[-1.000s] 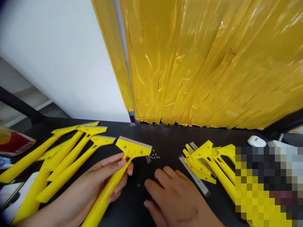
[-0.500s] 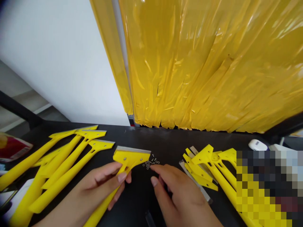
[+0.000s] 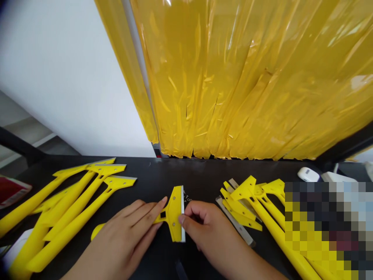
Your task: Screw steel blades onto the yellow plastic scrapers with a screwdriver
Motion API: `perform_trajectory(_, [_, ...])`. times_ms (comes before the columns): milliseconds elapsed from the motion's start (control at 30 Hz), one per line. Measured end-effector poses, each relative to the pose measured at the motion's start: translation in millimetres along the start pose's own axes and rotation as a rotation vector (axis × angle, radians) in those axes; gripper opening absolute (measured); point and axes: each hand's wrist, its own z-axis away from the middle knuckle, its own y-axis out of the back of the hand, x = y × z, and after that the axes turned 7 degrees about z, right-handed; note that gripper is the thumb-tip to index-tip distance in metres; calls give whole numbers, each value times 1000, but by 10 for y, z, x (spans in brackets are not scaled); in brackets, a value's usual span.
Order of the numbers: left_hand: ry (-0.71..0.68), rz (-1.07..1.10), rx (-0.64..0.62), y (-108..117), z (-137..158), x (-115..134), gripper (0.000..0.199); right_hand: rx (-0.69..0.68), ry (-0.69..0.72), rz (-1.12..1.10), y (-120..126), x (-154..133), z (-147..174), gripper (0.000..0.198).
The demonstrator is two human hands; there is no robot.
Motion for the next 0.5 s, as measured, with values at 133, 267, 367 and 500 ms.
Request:
perform_trajectory(133, [6, 65, 7, 21, -13, -9, 45, -28, 12, -68, 22, 48, -43, 41])
perform_trajectory(267, [22, 91, 9, 56, -12, -13, 46, -48, 27, -121, 13, 92, -79, 43])
perform_trajectory(367, [24, 83, 6, 78, -4, -10, 43, -32, 44, -133, -7, 97, -82, 42])
perform_trajectory(500, [27, 54, -12, 101, 18, -23, 41, 1, 74, -139, -38, 64, -83, 42])
